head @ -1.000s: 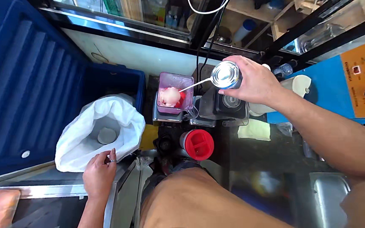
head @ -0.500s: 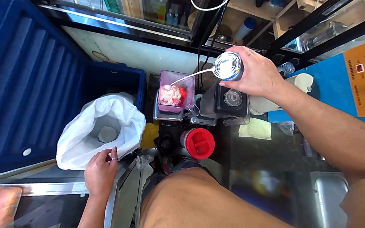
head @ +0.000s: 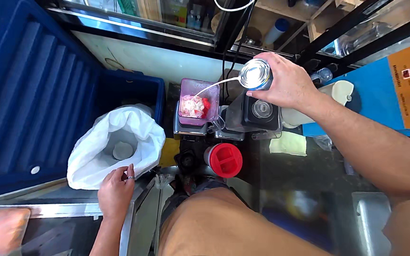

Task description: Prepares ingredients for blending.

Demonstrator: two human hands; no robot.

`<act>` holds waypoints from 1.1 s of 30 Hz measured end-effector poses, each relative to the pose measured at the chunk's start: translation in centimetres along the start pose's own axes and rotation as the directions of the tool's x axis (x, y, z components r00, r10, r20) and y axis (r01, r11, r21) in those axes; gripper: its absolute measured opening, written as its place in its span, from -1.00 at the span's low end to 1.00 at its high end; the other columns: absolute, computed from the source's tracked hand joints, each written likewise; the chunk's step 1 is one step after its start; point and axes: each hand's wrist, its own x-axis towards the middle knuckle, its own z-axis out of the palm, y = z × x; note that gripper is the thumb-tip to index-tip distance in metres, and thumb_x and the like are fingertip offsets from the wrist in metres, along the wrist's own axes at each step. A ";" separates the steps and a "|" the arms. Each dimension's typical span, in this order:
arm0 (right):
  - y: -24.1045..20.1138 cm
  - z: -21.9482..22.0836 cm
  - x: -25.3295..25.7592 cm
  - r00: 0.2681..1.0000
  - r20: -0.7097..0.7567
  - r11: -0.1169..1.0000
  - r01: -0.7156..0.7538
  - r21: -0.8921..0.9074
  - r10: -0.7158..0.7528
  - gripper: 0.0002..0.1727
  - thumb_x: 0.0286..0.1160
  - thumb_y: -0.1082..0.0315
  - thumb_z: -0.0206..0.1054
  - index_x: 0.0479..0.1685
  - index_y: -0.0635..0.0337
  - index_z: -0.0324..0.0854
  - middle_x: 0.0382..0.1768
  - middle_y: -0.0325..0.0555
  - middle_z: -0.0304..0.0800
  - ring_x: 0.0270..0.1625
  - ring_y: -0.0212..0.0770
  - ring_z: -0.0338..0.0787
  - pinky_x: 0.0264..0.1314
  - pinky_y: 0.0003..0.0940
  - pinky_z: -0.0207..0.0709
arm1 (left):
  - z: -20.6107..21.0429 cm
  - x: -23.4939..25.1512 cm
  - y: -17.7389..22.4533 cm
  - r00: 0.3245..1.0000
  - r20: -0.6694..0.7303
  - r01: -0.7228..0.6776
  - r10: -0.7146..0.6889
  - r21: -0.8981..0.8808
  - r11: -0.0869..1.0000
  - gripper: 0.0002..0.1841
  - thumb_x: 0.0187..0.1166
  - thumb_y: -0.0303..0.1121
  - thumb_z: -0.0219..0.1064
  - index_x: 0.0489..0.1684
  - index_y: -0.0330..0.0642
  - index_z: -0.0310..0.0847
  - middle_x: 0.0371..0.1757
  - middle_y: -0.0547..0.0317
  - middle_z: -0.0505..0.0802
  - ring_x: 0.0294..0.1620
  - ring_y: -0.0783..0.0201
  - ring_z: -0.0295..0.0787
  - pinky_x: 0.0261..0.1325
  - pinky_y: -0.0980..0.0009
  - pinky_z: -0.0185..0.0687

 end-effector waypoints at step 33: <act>-1.5 0.5 0.3 0.999 0.047 1.000 0.010 -0.022 -0.009 -0.03 0.11 -0.19 0.62 0.64 -0.11 0.36 0.40 -0.03 0.67 0.37 0.10 0.72 0.19 0.24 0.63 | -0.1 0.0 0.0 1.000 0.006 -0.018 0.018 0.014 1.000 -0.54 0.78 -0.02 0.13 -0.19 -0.22 0.79 -0.45 0.01 0.78 -0.39 0.04 0.74 -0.27 0.00 0.63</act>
